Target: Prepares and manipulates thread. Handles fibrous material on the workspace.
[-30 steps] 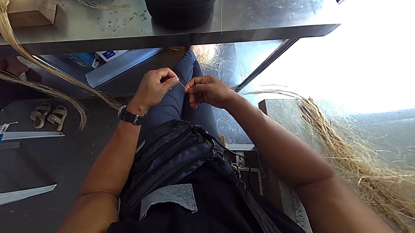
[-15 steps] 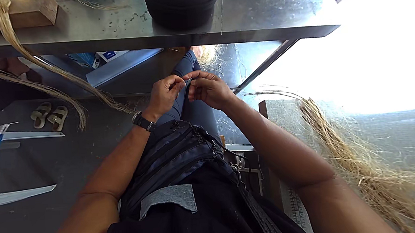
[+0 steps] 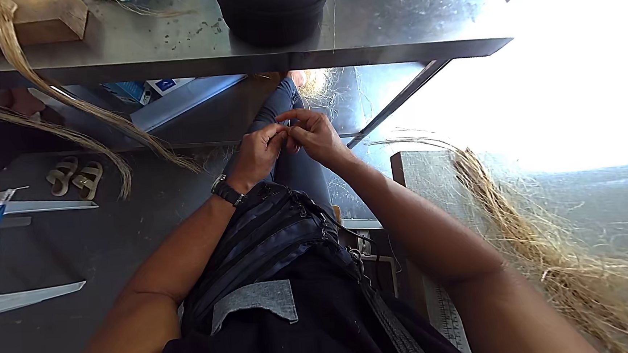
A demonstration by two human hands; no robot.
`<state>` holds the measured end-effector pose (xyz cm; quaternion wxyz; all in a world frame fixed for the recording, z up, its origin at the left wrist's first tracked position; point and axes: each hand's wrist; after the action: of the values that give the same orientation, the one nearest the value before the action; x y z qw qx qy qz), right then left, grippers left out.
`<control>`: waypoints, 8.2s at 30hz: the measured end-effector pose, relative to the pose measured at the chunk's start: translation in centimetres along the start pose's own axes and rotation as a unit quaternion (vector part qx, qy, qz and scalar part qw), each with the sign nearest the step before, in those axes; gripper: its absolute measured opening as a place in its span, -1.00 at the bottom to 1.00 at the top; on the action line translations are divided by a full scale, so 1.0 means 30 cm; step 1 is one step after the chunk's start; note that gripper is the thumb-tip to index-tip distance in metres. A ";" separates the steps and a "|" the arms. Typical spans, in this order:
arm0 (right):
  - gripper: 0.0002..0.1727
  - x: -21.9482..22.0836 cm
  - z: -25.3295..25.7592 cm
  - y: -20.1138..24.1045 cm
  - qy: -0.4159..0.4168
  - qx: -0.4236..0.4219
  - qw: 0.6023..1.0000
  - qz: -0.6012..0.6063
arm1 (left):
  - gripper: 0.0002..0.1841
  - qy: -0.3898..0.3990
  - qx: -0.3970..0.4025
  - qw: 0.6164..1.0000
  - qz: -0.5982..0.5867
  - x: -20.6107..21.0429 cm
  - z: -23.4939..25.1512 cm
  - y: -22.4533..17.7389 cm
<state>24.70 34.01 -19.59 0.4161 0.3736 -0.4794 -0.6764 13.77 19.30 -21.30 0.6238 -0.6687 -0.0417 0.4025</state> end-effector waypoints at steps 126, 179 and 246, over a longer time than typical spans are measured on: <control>-0.80 -0.092 0.029 0.049 0.115 0.246 0.939 0.213 | -0.66 0.048 0.113 0.987 0.105 -0.183 0.050 -0.008; -0.76 -0.071 0.031 0.021 0.033 0.190 0.950 0.244 | -0.71 -0.052 0.089 0.986 0.128 0.009 -0.030 -0.006; -0.69 -0.083 0.031 0.009 0.043 0.088 0.947 0.306 | -0.62 0.074 -0.088 0.928 -0.355 -0.002 -0.103 -0.081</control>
<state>24.87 36.57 -18.82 0.5883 0.2732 -0.6100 -0.4551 16.63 17.31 -19.48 0.6656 -0.6907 -0.2649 0.0988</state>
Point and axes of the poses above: each hand's wrist, its own z-axis towards the middle knuckle, its own x-axis out of the palm, y = z × x, and after that the axes turned 10 degrees about -x, right-handed
